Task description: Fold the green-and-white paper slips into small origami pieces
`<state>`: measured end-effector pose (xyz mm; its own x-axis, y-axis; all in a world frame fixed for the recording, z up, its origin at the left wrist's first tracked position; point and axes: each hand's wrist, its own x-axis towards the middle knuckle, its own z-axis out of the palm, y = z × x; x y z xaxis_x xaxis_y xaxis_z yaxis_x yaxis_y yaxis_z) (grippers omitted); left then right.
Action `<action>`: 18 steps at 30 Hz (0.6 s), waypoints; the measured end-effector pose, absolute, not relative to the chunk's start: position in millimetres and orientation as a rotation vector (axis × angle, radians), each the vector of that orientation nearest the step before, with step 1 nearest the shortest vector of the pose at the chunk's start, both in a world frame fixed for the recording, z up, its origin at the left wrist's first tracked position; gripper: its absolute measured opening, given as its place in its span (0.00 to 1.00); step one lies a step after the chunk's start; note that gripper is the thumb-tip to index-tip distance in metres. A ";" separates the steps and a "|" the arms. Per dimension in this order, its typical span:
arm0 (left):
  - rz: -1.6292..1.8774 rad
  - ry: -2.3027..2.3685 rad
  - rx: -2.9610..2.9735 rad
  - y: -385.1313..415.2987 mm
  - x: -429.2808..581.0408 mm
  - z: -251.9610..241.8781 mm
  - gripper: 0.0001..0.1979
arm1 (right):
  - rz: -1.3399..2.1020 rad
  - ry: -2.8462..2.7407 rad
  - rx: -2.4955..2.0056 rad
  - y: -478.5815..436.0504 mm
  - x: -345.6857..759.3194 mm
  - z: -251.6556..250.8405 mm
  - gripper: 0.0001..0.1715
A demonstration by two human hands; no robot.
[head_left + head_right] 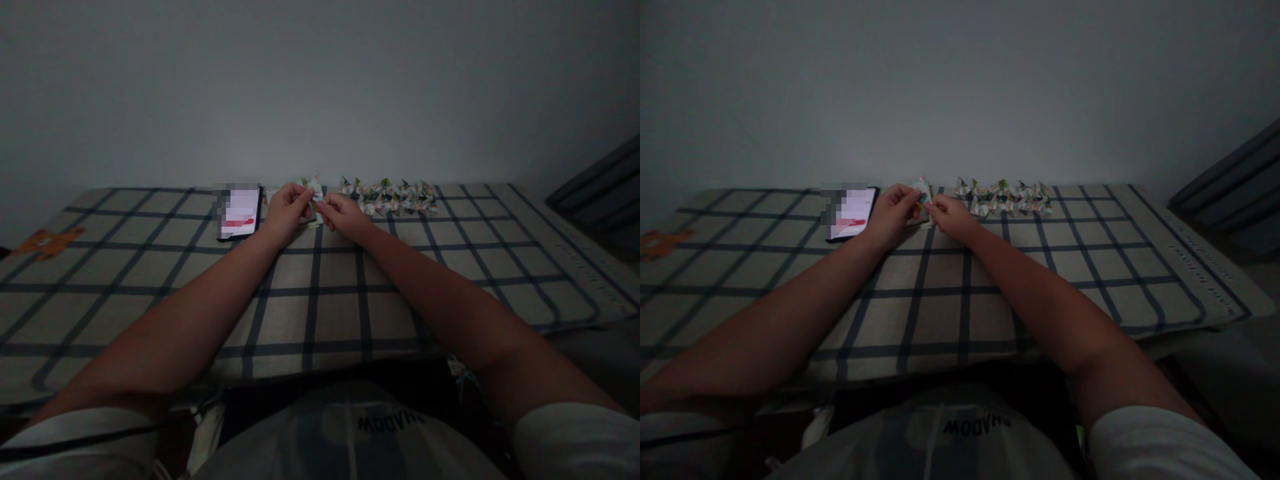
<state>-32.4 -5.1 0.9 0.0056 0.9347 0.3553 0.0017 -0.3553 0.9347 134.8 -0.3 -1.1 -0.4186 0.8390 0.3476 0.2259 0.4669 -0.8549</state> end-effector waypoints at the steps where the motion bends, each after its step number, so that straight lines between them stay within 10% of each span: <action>1: 1.466 1.016 1.476 -4.4 -33.0 0.0 0.15 | 0.938 -1.900 -0.888 -0.5 135.2 -0.2 0.19; 18: 1.432 0.982 1.471 -3.8 -35.1 -1.1 0.21 | 0.947 -1.916 -0.964 -4.0 136.6 11.5 0.25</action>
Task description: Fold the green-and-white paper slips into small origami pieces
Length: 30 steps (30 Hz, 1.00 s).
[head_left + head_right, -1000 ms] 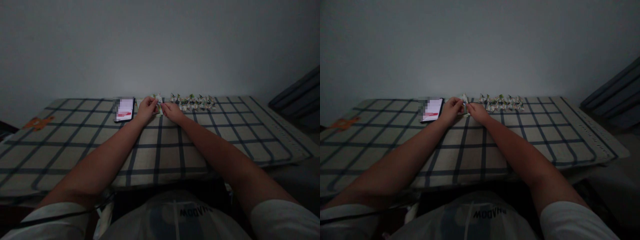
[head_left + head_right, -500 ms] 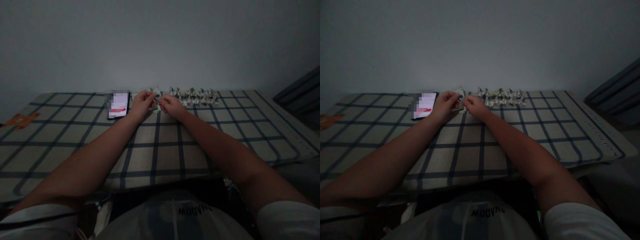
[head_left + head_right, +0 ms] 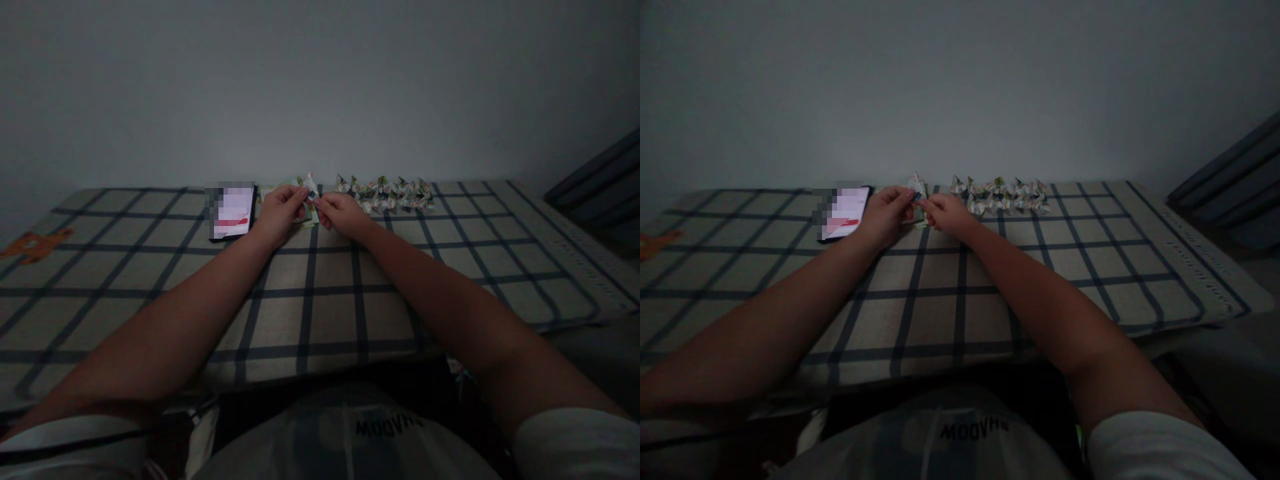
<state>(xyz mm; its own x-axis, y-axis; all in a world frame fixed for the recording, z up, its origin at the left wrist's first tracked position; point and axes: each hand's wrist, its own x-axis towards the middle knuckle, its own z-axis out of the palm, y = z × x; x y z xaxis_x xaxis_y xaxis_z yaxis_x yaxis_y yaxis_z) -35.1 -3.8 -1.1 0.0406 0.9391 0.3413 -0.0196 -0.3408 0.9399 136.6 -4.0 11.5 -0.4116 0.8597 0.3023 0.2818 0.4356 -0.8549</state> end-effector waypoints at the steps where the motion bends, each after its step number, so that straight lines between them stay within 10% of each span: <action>1: 1.426 0.980 1.463 -3.4 -35.4 -1.5 0.21 | 0.951 -1.929 -0.957 -3.2 137.2 11.0 0.25; 30: 1.176 0.927 1.717 -13.6 -34.8 0.6 0.19 | 0.922 -1.720 -0.976 0.0 139.9 11.5 0.29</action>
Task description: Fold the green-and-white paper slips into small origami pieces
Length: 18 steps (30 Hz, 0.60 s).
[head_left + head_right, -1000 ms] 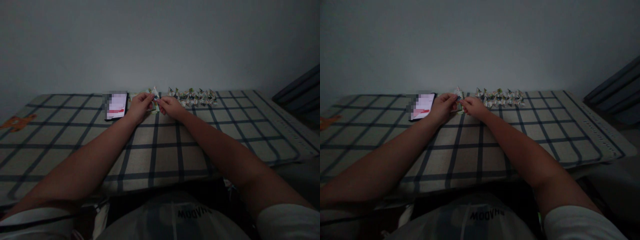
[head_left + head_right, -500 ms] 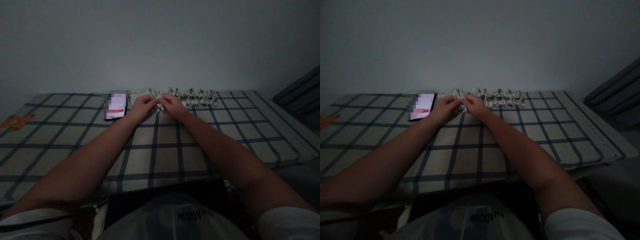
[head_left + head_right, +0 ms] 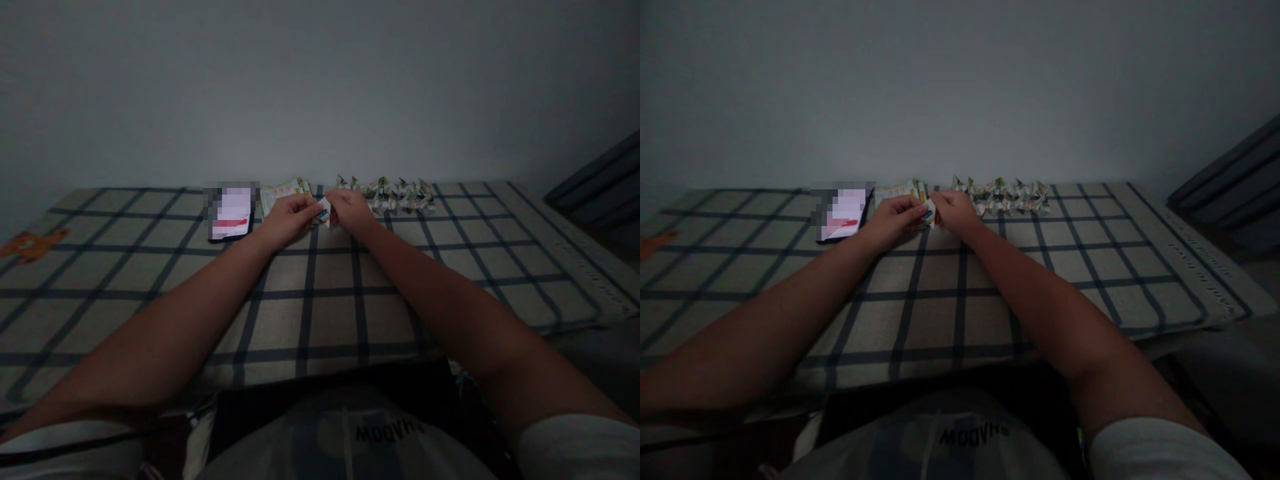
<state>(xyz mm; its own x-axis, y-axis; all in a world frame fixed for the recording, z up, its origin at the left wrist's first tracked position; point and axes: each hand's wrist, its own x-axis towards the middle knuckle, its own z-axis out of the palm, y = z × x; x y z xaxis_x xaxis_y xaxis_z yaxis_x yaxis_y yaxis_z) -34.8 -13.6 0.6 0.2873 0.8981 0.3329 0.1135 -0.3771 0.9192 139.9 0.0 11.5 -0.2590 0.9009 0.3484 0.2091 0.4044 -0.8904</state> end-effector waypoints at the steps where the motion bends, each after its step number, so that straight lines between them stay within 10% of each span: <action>1: 1.177 0.924 1.705 -13.7 -34.4 -0.1 0.20 | 0.894 -1.718 -0.972 0.5 140.3 11.0 0.29; 18: 1.515 1.285 1.815 -15.4 -35.5 5.3 0.22 | 1.001 -1.686 -0.791 3.6 134.9 2.7 0.14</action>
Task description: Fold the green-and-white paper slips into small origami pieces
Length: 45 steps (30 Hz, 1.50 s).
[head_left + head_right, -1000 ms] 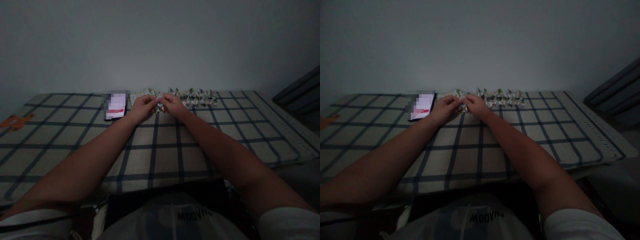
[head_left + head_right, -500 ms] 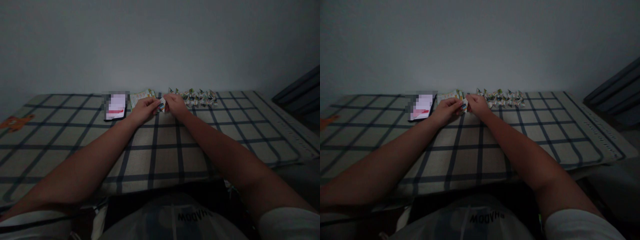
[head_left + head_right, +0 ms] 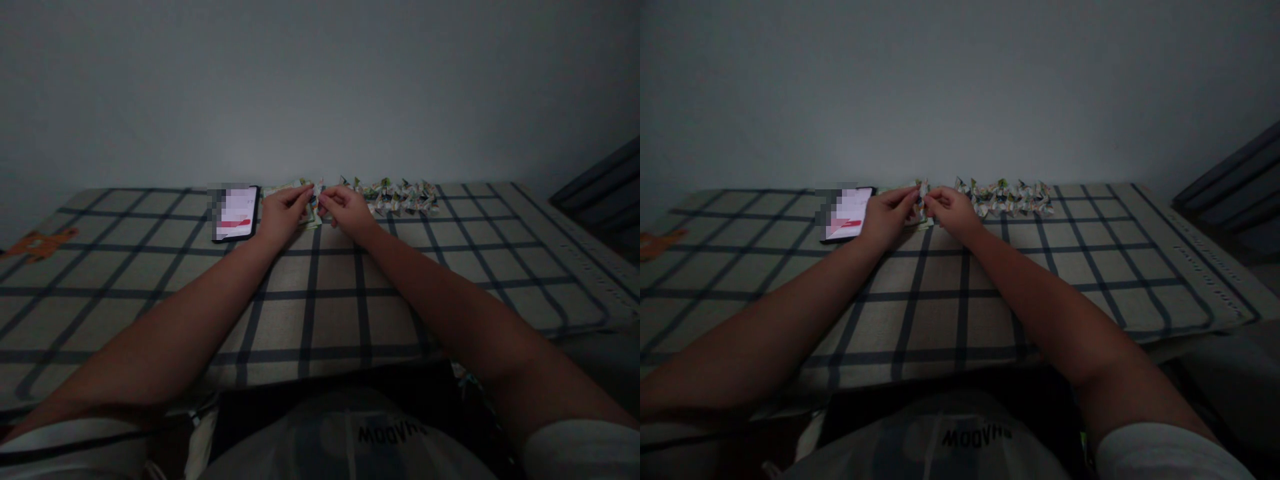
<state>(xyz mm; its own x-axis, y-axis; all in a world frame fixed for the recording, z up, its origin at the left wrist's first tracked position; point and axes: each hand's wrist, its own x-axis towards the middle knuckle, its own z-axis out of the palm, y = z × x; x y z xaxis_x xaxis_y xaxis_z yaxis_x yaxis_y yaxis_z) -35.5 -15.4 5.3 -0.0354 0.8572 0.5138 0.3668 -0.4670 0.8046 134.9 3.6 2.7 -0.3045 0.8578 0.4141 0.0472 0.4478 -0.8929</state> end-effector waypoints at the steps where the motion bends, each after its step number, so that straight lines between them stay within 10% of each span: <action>1: 1.508 1.294 1.832 -16.0 -35.4 5.3 0.23 | 1.005 -1.678 -0.799 3.5 134.5 2.5 0.13; 45: 1.446 1.038 1.466 -7.5 -35.4 0.5 0.27 | 0.761 -1.770 -0.885 8.6 139.4 0.6 0.18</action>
